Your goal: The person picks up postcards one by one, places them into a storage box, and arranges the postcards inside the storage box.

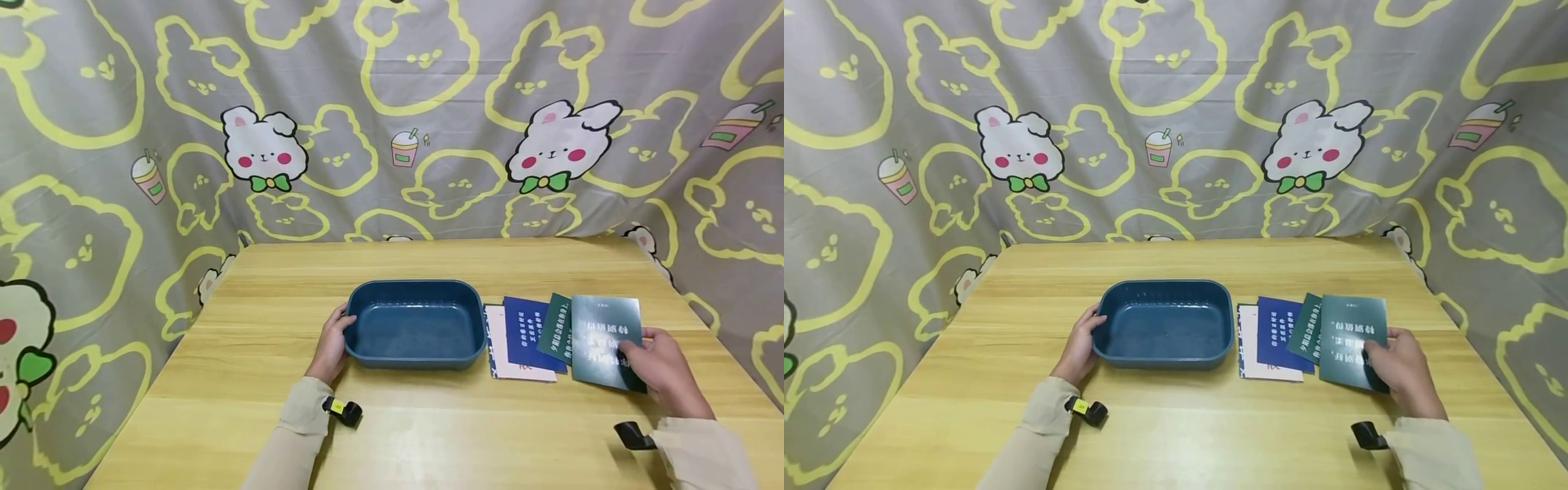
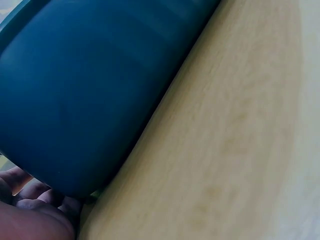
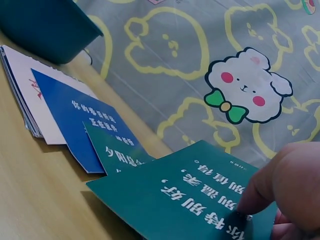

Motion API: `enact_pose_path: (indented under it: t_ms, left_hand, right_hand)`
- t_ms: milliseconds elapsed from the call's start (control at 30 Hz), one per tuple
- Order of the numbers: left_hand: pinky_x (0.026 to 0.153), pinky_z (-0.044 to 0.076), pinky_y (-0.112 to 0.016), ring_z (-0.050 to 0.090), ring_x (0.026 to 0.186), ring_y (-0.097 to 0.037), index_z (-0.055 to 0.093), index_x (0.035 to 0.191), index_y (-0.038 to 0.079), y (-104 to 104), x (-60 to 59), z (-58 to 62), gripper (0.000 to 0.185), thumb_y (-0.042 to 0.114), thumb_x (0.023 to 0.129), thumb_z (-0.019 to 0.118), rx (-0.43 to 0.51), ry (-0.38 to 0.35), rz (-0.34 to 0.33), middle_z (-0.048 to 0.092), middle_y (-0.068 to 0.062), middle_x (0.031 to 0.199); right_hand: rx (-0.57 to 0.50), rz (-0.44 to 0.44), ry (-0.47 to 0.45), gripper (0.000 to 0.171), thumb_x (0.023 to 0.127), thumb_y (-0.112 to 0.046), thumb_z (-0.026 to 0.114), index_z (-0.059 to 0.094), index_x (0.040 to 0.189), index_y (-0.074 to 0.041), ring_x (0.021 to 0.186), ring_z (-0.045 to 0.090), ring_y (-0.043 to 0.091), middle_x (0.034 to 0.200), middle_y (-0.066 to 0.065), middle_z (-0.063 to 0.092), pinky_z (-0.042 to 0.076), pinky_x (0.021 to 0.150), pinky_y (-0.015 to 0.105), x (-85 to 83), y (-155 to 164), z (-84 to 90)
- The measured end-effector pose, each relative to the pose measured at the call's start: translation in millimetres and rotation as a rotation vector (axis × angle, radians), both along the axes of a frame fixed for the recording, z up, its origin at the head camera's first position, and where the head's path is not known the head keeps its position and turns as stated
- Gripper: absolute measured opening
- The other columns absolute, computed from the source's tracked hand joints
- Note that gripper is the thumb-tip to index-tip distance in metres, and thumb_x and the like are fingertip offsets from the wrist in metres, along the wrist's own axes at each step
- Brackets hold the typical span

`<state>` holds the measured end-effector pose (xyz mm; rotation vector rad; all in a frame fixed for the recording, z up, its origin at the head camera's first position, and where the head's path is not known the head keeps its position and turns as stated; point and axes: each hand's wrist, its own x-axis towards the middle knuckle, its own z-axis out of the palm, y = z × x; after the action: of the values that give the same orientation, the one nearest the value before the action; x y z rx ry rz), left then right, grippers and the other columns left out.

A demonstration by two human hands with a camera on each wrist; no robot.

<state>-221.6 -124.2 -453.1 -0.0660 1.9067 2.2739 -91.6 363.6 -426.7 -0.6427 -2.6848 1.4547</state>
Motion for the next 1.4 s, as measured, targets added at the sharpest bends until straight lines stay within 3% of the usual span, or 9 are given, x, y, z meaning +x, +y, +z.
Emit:
enact_pose_path:
  t_ms: [100,233,433,633,1033,1400]
  left_hand:
    - [0.089,0.044,-0.031,0.044,0.122,-0.029,0.036,0.146,0.000,0,0.1,1.0,0.050,0.009,0.097,0.042,0.007,0.012,0.005,0.037,-0.019,0.147]
    - [0.094,0.042,-0.034,0.043,0.125,-0.030,0.036,0.145,-0.001,0,0.6,2.0,0.050,0.007,0.096,0.042,0.010,0.026,0.007,0.037,-0.020,0.147]
    - [0.101,0.037,-0.041,0.040,0.128,-0.033,0.035,0.146,-0.002,0,0.3,1.0,0.050,0.007,0.097,0.041,0.008,0.031,-0.001,0.034,-0.021,0.149]
    - [0.099,0.040,-0.040,0.040,0.128,-0.034,0.033,0.147,-0.002,-1,0.1,-0.5,0.051,0.007,0.098,0.041,0.015,0.029,-0.004,0.033,-0.022,0.149]
    - [0.108,0.029,-0.048,0.032,0.135,-0.034,0.035,0.146,-0.004,-2,0.3,-2.1,0.051,0.007,0.097,0.042,0.015,0.039,0.002,0.031,-0.021,0.151]
    - [0.099,0.039,-0.041,0.041,0.128,-0.032,0.038,0.145,0.000,-2,1.0,-3.3,0.050,0.010,0.097,0.044,0.002,0.035,-0.001,0.036,-0.020,0.149]
  right_hand:
    - [0.023,-0.018,0.019,0.063,0.099,-0.023,0.044,0.019,0.134,0.023,0.079,0.048,0.023,0.109,0.031,0.042,0.044,0.055,0.025,-2.0,0,2.4]
    - [0.031,-0.030,0.028,0.064,0.098,-0.023,0.045,0.020,0.135,0.023,0.094,0.048,0.031,0.118,0.037,0.041,0.045,0.059,0.019,-3.9,-1,4.5]
    - [0.041,-0.020,0.045,0.063,0.098,-0.021,0.046,0.022,0.136,0.022,0.085,0.052,0.018,0.121,0.041,0.045,0.047,0.059,0.022,-7.8,-6,6.0]
    - [0.022,0.000,0.057,0.064,0.098,-0.022,0.046,0.019,0.137,0.021,0.077,0.054,0.008,0.120,0.041,0.046,0.050,0.059,0.028,-10.8,-12,9.6]
    - [-0.004,0.005,0.094,0.060,0.098,-0.021,0.046,0.021,0.136,0.019,0.072,0.059,0.008,0.119,0.039,0.046,0.053,0.059,0.031,-15.6,-25,18.1]
    - [0.003,0.018,0.084,0.059,0.099,-0.019,0.045,0.020,0.137,0.018,0.077,0.060,0.015,0.120,0.038,0.045,0.054,0.060,0.031,-19.7,-31,23.1]
